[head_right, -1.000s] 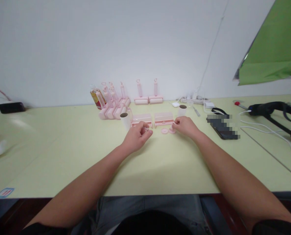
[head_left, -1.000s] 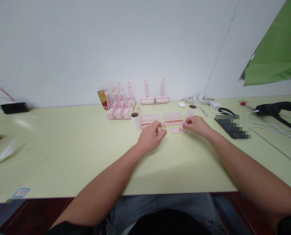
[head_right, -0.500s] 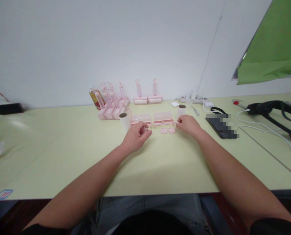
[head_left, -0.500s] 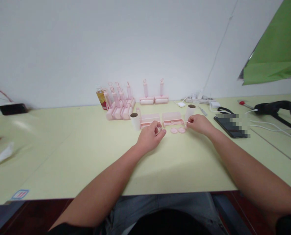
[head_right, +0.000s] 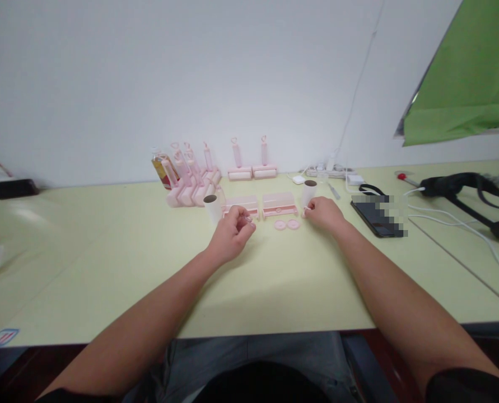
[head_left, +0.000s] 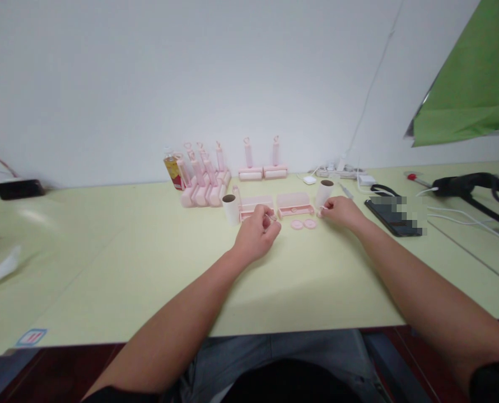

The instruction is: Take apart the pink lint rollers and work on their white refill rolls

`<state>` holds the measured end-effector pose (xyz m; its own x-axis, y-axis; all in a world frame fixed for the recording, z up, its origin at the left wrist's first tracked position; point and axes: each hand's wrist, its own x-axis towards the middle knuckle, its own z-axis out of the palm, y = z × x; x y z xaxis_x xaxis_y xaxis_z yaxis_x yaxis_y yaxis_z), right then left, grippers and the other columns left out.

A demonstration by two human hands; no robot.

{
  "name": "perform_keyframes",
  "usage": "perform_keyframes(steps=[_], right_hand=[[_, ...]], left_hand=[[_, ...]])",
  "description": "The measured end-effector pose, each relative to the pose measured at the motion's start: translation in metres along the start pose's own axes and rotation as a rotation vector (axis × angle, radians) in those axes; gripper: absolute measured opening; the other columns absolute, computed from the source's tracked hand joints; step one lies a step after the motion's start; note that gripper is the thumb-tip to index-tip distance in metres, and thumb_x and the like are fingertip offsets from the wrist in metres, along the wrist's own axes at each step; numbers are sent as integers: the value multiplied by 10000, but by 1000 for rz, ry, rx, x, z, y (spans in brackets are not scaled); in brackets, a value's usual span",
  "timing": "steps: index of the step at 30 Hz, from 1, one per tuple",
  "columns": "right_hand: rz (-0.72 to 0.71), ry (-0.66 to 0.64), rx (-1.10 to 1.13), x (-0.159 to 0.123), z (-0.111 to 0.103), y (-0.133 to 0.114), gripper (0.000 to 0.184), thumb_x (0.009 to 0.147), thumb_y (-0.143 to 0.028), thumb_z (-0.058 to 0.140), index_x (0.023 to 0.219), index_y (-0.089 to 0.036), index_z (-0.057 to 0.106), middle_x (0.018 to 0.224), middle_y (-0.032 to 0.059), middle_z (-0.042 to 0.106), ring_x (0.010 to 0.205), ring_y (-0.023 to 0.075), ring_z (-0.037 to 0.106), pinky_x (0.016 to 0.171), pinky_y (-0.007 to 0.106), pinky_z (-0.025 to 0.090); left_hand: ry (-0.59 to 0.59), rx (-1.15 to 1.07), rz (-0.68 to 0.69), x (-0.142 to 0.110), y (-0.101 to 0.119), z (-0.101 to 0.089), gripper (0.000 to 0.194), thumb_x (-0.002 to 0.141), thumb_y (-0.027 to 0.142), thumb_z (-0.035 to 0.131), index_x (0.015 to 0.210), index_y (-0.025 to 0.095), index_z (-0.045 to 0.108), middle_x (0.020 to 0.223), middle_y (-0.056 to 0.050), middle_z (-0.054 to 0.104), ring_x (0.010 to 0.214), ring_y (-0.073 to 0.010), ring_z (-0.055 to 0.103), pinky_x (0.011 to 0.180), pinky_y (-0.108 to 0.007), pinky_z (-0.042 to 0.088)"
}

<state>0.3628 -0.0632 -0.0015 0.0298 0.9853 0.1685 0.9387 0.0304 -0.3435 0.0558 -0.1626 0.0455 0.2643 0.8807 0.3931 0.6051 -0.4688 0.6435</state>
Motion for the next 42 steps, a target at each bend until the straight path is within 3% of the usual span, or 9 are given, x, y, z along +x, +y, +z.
perform_keyframes(steps=[13, 20, 22, 26, 30, 33, 38, 40, 42], right_hand=[[-34, -6, 173, -2, 8, -3, 271, 758, -441, 674, 829, -182, 716, 787, 61, 712, 671, 175, 592, 576, 272, 337], [36, 175, 396, -11, -13, -19, 295, 822, -461, 634, 800, -170, 679, 732, 69, 683, 554, 143, 539, 502, 266, 340], [41, 47, 678, -23, -21, -34, 363, 863, -521, 588, 802, -169, 653, 689, 60, 661, 464, 117, 477, 430, 255, 318], [-30, -492, 1178, -58, -29, -74, 448, 868, -582, 598, 1069, -183, 632, 740, 51, 687, 441, 108, 491, 368, 223, 331], [-117, -592, 1351, -82, -29, -102, 463, 827, -492, 693, 1166, -191, 595, 644, -19, 625, 427, 91, 476, 367, 198, 348], [-116, -367, 1327, -74, -33, -96, 498, 781, -464, 735, 1162, -206, 543, 667, -37, 622, 434, 96, 477, 382, 209, 360], [-153, 491, 822, -33, -41, -47, 450, 697, -466, 795, 991, -205, 577, 743, -13, 643, 568, 126, 538, 541, 256, 441], [-109, 619, 617, -19, -39, -27, 389, 738, -502, 750, 929, -194, 607, 793, 16, 668, 603, 138, 554, 609, 287, 459], [-71, 614, 476, -10, -32, -13, 384, 761, -523, 718, 925, -185, 640, 810, 31, 683, 617, 154, 574, 636, 307, 458]], left_hand=[[122, -51, 253, 0, 2, 2, 210, 882, 351, 628, 1012, 194, 582, 972, -42, 615, 892, -166, 543, 808, -303, 425], [151, -121, 226, -2, 0, 2, 289, 879, 348, 654, 1123, 200, 614, 680, 52, 477, 611, -96, 427, 620, -236, 375], [152, -149, 301, -4, 3, 3, 268, 881, 311, 656, 1123, 202, 620, 742, 31, 545, 646, -97, 467, 651, -237, 406], [62, -189, 494, -10, 11, 9, 165, 913, 256, 613, 1065, 205, 648, 844, -21, 617, 767, -125, 553, 743, -265, 461], [-73, -149, 576, -15, 16, 19, 174, 945, 237, 553, 1076, 236, 667, 877, -38, 585, 821, -141, 569, 759, -271, 474], [-132, -109, 535, -17, 14, 25, 286, 926, 262, 579, 1210, 238, 591, 982, -58, 589, 862, -159, 577, 812, -312, 493], [-132, -103, 401, -14, 4, 24, 520, 899, 317, 619, 1366, 241, 404, 1084, -68, 586, 832, -149, 582, 801, -336, 504], [-115, -96, 376, -13, 1, 21, 486, 908, 328, 606, 1346, 236, 416, 1067, -62, 591, 817, -142, 581, 785, -326, 501], [-105, -92, 361, -12, 0, 18, 446, 916, 339, 593, 1320, 228, 441, 1042, -55, 600, 797, -134, 581, 767, -314, 497]])
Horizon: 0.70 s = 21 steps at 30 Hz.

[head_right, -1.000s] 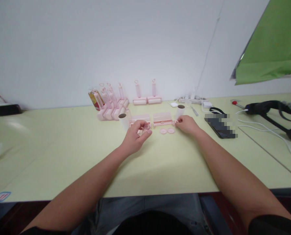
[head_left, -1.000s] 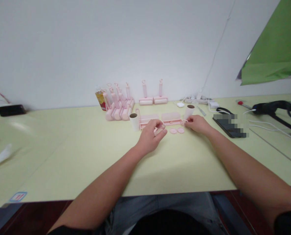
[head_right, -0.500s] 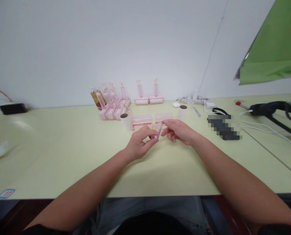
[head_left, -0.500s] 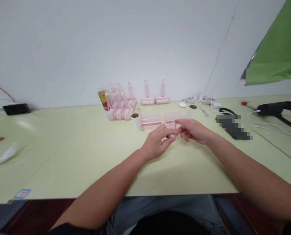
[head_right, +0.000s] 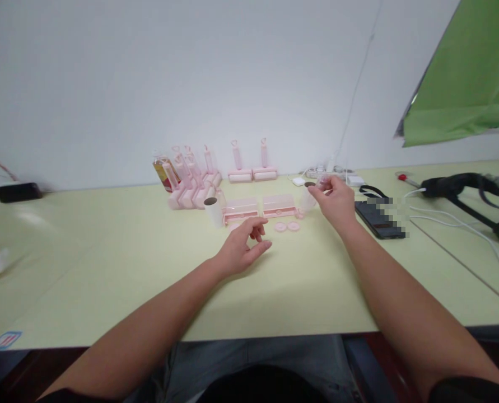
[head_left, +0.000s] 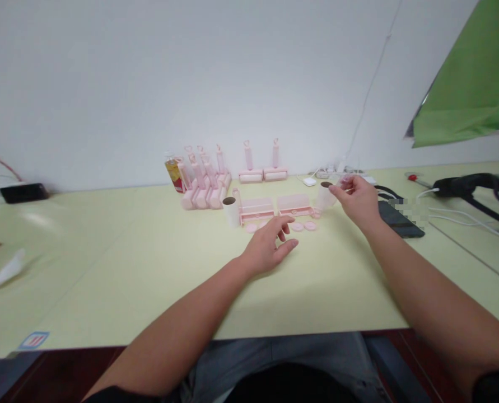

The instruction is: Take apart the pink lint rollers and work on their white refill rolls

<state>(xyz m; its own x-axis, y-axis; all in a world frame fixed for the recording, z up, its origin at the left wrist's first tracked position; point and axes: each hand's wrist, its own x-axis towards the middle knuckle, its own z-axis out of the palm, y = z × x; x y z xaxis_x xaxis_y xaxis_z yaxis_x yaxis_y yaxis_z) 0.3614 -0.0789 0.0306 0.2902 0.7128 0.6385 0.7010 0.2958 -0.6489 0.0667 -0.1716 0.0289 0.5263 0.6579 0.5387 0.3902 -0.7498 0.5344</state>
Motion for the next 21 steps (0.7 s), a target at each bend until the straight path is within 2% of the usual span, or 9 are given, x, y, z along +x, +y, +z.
perform_keyframes(steps=[3, 6, 9, 13, 16, 21], right_hand=[[17, -109, -102, -2, 12, 19, 374, 786, -499, 691, 991, -186, 675, 823, 38, 700, 668, 183, 599, 655, 316, 450], [13, -225, -217, -5, 23, 32, 324, 785, -483, 681, 909, -183, 686, 824, 52, 705, 694, 197, 597, 658, 318, 427], [23, -287, -300, -5, 28, 41, 316, 788, -485, 663, 850, -176, 680, 841, 77, 712, 732, 214, 601, 666, 320, 408], [84, -328, -262, -6, 29, 46, 332, 789, -485, 647, 898, -176, 699, 914, 100, 730, 764, 227, 614, 675, 316, 413], [152, -367, -176, -10, 29, 47, 338, 789, -488, 639, 899, -175, 703, 843, 83, 726, 714, 219, 610, 642, 308, 415], [153, -395, -143, -12, 31, 47, 302, 781, -471, 642, 833, -176, 688, 772, 64, 707, 689, 201, 595, 616, 292, 403]], left_hand=[[0, 8, -17, 0, 1, -3, 395, 924, 351, 576, 1284, 218, 482, 1003, -47, 616, 778, -129, 583, 738, -295, 490], [-7, 15, -32, 0, 1, -4, 354, 927, 347, 566, 1250, 209, 519, 942, -37, 627, 761, -129, 576, 726, -287, 484], [-17, 17, -35, 0, 1, -5, 317, 927, 340, 560, 1209, 196, 551, 878, -27, 628, 731, -127, 559, 710, -285, 475], [-27, 21, -36, 1, 1, -6, 278, 923, 335, 559, 1156, 185, 587, 831, -20, 618, 704, -126, 544, 676, -275, 459], [-30, 29, -41, 1, 2, -6, 259, 922, 332, 559, 1130, 185, 604, 818, -19, 618, 700, -126, 544, 664, -268, 450], [-31, 45, -48, 1, 3, -6, 240, 915, 326, 566, 1095, 179, 622, 809, -20, 620, 702, -128, 546, 653, -260, 438]])
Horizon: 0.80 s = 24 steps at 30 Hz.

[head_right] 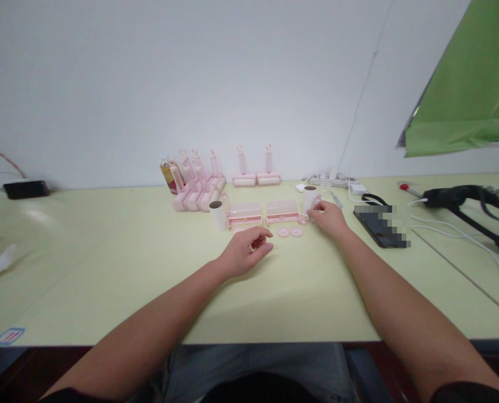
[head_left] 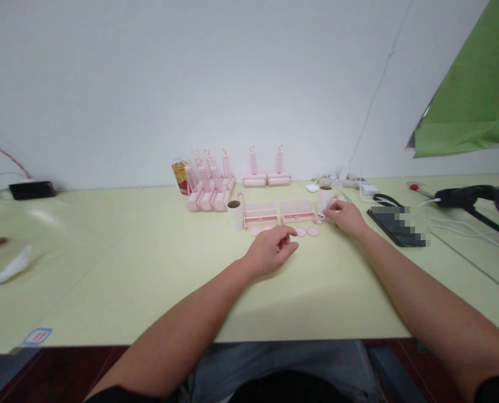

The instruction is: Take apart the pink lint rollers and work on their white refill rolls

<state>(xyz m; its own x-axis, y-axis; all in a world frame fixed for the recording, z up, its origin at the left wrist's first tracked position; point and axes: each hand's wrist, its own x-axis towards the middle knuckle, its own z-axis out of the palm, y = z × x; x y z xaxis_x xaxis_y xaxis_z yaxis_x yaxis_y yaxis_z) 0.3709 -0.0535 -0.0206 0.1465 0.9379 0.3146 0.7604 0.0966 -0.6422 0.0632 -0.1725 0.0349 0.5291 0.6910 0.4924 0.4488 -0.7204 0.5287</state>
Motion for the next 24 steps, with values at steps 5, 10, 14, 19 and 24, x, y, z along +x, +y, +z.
perform_keyframes(steps=[5, 10, 14, 19, 24], right_hand=[[-1, -7, -90, 3, 1, 1, 291, 777, -451, 642, 817, -165, 680, 816, 70, 711, 698, 183, 580, 611, 281, 371], [-30, -28, -101, 6, 4, 5, 285, 776, -440, 653, 832, -162, 680, 828, 70, 711, 709, 178, 586, 610, 278, 357], [-40, -67, -83, 7, 6, 8, 322, 770, -464, 659, 854, -155, 680, 820, 72, 711, 689, 175, 582, 607, 278, 356], [-56, -91, -88, 7, 5, 7, 351, 732, -470, 689, 879, -151, 681, 817, 66, 709, 681, 175, 580, 601, 277, 352], [-31, -111, -60, 6, 1, 3, 311, 699, -382, 715, 908, -152, 690, 791, 58, 701, 682, 180, 594, 602, 275, 372]], left_hand=[[-14, 15, -1, 1, 1, -1, 222, 917, 325, 562, 1058, 173, 639, 795, -18, 618, 700, -127, 541, 647, -256, 421], [-27, 35, 7, 1, 2, -2, 190, 925, 318, 550, 997, 172, 647, 813, -23, 630, 704, -125, 535, 650, -258, 402], [-33, 36, 13, 1, 2, -2, 174, 927, 309, 547, 967, 174, 649, 815, -21, 633, 703, -123, 532, 657, -261, 398], [-32, 35, 9, 2, 1, -2, 167, 922, 301, 548, 930, 175, 657, 803, -24, 636, 698, -122, 536, 651, -256, 405], [-18, 30, 10, 2, 0, -2, 166, 917, 295, 553, 897, 172, 662, 792, -25, 639, 689, -120, 535, 640, -248, 406]])
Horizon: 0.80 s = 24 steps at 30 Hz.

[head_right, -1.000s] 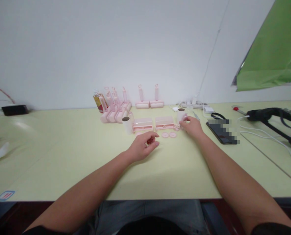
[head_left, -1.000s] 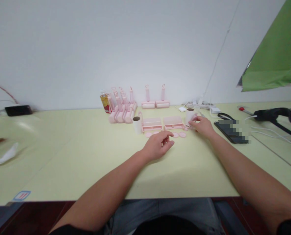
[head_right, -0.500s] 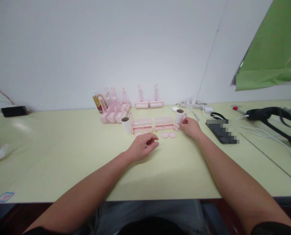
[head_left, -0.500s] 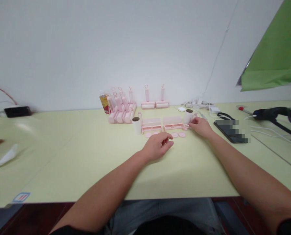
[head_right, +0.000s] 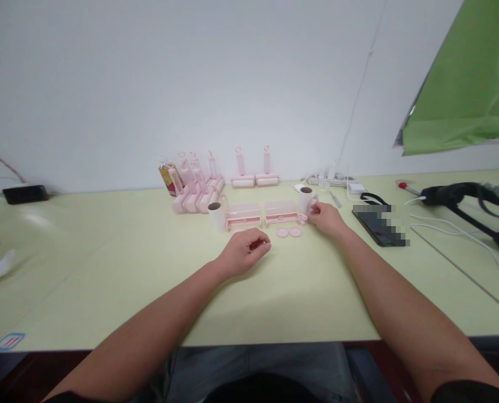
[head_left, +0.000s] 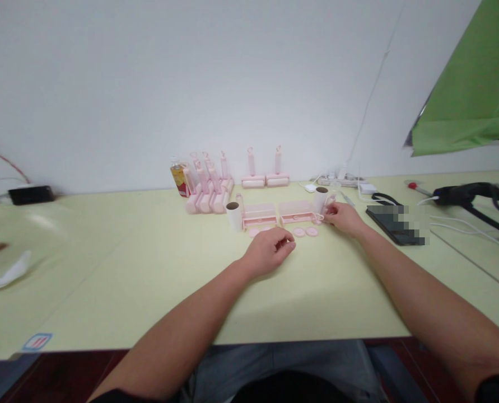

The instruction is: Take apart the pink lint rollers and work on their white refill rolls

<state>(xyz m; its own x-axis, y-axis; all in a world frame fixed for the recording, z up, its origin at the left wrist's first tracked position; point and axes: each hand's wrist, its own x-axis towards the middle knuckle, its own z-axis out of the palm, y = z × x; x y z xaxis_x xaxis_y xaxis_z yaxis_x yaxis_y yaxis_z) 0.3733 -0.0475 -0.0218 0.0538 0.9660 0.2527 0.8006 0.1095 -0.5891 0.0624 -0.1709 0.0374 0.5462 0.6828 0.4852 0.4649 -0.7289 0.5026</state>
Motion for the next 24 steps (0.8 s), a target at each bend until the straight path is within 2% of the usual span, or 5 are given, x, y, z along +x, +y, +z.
perform_keyframes(steps=[6, 11, 15, 19, 24], right_hand=[[27, -44, 54, -3, -4, -5, 250, 672, -291, 722, 886, -163, 706, 788, 65, 715, 706, 203, 615, 623, 278, 410], [19, -52, 67, -3, -4, -8, 179, 684, -271, 678, 826, -167, 709, 758, 66, 715, 709, 214, 621, 626, 283, 415], [18, -76, 89, -4, -4, -8, 142, 668, -249, 654, 774, -164, 695, 695, 53, 697, 657, 203, 608, 601, 281, 405], [26, -104, 132, -8, -4, -11, 177, 650, -211, 634, 807, -165, 701, 665, 40, 690, 608, 194, 603, 570, 280, 403], [32, -133, 184, -12, -5, -16, 290, 626, -183, 637, 907, -173, 712, 658, 27, 687, 599, 196, 611, 555, 277, 416]], left_hand=[[136, 28, -6, -1, 0, -7, 169, 916, 292, 553, 853, 172, 654, 731, -11, 626, 646, -109, 523, 617, -239, 401], [519, 109, -81, 1, -11, -40, 173, 899, 329, 581, 864, 173, 647, 676, 9, 594, 584, -99, 504, 595, -237, 400], [780, 220, -271, 4, -36, -78, 223, 915, 386, 532, 919, 177, 612, 658, 19, 542, 584, -113, 500, 598, -240, 407], [576, 342, -587, 0, -68, -102, 606, 826, 572, 608, 1257, 161, 500, 988, -80, 652, 828, -196, 628, 741, -301, 475], [155, 355, -853, -12, -97, -98, 999, 688, 739, 664, 1415, 127, 356, 1342, -232, 575, 1168, -362, 605, 911, -401, 462]])
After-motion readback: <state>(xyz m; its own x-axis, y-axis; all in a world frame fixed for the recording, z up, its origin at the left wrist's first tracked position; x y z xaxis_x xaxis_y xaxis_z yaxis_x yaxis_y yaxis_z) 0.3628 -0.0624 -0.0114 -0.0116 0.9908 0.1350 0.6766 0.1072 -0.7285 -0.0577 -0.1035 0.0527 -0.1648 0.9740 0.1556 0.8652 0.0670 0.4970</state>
